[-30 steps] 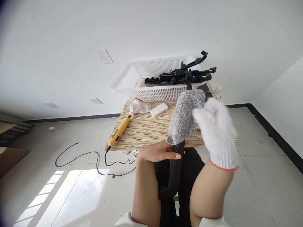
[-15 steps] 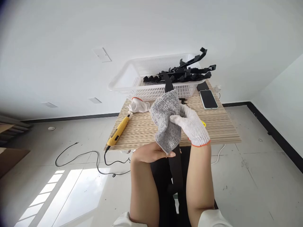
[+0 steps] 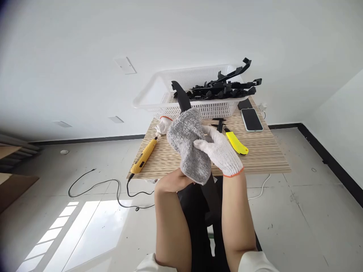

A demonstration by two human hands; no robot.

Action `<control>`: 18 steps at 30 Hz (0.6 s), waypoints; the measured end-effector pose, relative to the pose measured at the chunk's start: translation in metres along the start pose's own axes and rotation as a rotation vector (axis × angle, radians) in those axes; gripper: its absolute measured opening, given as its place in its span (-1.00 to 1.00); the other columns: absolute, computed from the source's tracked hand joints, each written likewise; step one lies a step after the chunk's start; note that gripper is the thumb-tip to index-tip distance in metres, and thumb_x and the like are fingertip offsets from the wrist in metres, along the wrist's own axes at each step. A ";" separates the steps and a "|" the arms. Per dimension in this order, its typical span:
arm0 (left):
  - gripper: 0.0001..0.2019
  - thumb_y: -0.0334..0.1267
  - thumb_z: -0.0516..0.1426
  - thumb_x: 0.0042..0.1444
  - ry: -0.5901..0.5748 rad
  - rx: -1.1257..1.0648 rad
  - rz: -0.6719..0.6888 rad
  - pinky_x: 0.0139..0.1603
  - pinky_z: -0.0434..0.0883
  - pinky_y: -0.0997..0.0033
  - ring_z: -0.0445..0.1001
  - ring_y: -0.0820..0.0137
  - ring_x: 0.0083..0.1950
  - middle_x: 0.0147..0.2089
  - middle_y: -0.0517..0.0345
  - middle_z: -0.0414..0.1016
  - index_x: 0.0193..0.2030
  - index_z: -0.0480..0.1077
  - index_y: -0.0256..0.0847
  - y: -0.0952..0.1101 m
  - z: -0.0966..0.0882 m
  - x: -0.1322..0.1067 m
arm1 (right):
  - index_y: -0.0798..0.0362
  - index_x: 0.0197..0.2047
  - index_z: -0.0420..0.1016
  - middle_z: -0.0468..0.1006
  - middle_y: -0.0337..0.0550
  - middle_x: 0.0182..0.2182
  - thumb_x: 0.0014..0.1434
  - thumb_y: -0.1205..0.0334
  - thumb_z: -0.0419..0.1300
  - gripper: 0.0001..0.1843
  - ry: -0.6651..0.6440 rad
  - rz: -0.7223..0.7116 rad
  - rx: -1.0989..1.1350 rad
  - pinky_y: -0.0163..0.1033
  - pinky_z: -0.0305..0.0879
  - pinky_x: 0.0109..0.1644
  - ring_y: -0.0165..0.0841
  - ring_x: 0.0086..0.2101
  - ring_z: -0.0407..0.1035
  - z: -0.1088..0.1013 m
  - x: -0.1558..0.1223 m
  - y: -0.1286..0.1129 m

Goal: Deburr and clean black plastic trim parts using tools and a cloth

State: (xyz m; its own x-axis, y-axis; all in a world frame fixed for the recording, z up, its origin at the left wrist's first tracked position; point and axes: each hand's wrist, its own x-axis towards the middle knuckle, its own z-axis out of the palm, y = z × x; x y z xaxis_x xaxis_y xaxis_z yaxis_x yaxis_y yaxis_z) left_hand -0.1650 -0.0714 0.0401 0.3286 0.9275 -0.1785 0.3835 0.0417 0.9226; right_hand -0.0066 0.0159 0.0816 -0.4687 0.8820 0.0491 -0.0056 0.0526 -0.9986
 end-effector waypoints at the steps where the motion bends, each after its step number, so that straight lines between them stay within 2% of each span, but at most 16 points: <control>1: -0.67 0.04 0.14 0.19 -0.009 -0.018 -0.023 -0.02 0.43 0.24 0.50 0.21 -0.08 -0.17 0.05 0.57 -0.21 0.49 -0.22 0.002 0.000 0.001 | -0.02 0.04 0.52 0.62 -0.10 -0.15 0.07 0.10 0.27 -0.56 0.079 -0.006 -0.006 0.01 0.43 -0.01 -0.17 -0.11 0.50 0.004 0.002 0.000; 4: -0.63 0.04 0.21 0.15 -0.058 -0.111 -0.039 -0.08 0.43 0.27 0.47 0.28 -0.14 -0.18 0.10 0.51 -0.06 0.44 -0.21 0.003 0.003 0.008 | 0.02 -0.02 0.53 0.61 -0.07 -0.14 0.10 0.02 0.24 -0.59 0.396 -0.079 -0.034 -0.01 0.41 0.00 -0.18 -0.11 0.48 0.014 0.006 -0.001; 6: -0.46 -0.03 0.31 0.06 -0.115 -0.181 -0.007 -0.07 0.43 0.28 0.46 0.29 -0.11 -0.10 0.10 0.49 0.13 0.34 -0.17 0.001 0.006 0.014 | 0.02 0.02 0.49 0.58 -0.06 -0.08 0.14 0.01 0.17 -0.58 0.622 -0.162 -0.072 -0.01 0.38 0.05 -0.18 -0.04 0.45 0.015 0.007 -0.003; 8: -0.35 -0.07 0.32 0.06 -0.156 -0.206 0.014 -0.12 0.43 0.30 0.45 0.34 -0.16 -0.07 0.08 0.47 0.24 0.23 -0.14 -0.002 0.009 0.018 | 0.01 0.06 0.45 0.54 -0.05 -0.01 0.19 0.04 0.10 -0.58 0.726 -0.222 -0.104 0.00 0.35 0.10 -0.17 0.03 0.40 0.012 0.006 -0.006; 10: -0.41 -0.07 0.27 0.13 -0.113 -0.189 0.045 -0.17 0.42 0.32 0.42 0.38 -0.21 -0.05 0.06 0.46 0.24 0.21 -0.14 -0.003 0.012 0.019 | -0.04 0.11 0.40 0.52 -0.07 0.03 0.19 0.08 0.07 -0.57 0.666 -0.215 -0.121 0.04 0.36 0.09 -0.15 0.07 0.38 0.007 0.003 -0.010; 13: -0.57 -0.07 0.21 0.19 -0.014 -0.243 0.127 -0.13 0.43 0.31 0.43 0.34 -0.13 0.00 0.00 0.45 0.12 0.28 -0.19 0.000 0.013 0.017 | -0.14 0.22 0.33 0.53 -0.12 0.05 0.12 0.14 0.17 -0.43 0.384 -0.145 -0.104 0.08 0.40 0.07 -0.12 0.07 0.41 0.002 0.000 -0.012; 16: -0.69 -0.10 0.18 0.21 0.033 -0.330 0.190 -0.04 0.44 0.26 0.45 0.26 -0.04 -0.05 -0.01 0.48 -0.02 0.34 -0.24 0.001 0.010 0.011 | -0.15 0.24 0.34 0.53 -0.16 0.08 0.05 0.22 0.26 -0.35 0.085 -0.122 -0.031 0.08 0.39 0.15 -0.15 0.08 0.42 0.004 -0.001 -0.008; 18: -0.71 -0.12 0.20 0.19 0.091 -0.322 0.172 -0.02 0.44 0.23 0.45 0.24 -0.03 -0.08 0.00 0.48 -0.06 0.34 -0.25 -0.002 0.007 0.007 | -0.13 0.20 0.38 0.53 -0.18 0.09 0.05 0.24 0.27 -0.39 0.009 -0.130 -0.001 0.05 0.36 0.20 -0.17 0.10 0.41 0.008 0.001 -0.005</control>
State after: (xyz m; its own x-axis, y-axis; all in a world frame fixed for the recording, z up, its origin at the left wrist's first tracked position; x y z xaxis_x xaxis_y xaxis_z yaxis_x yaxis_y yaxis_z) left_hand -0.1570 -0.0674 0.0344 0.2806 0.9598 0.0066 0.0339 -0.0167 0.9993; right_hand -0.0136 0.0127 0.0863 -0.4557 0.8720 0.1786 -0.0650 0.1675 -0.9837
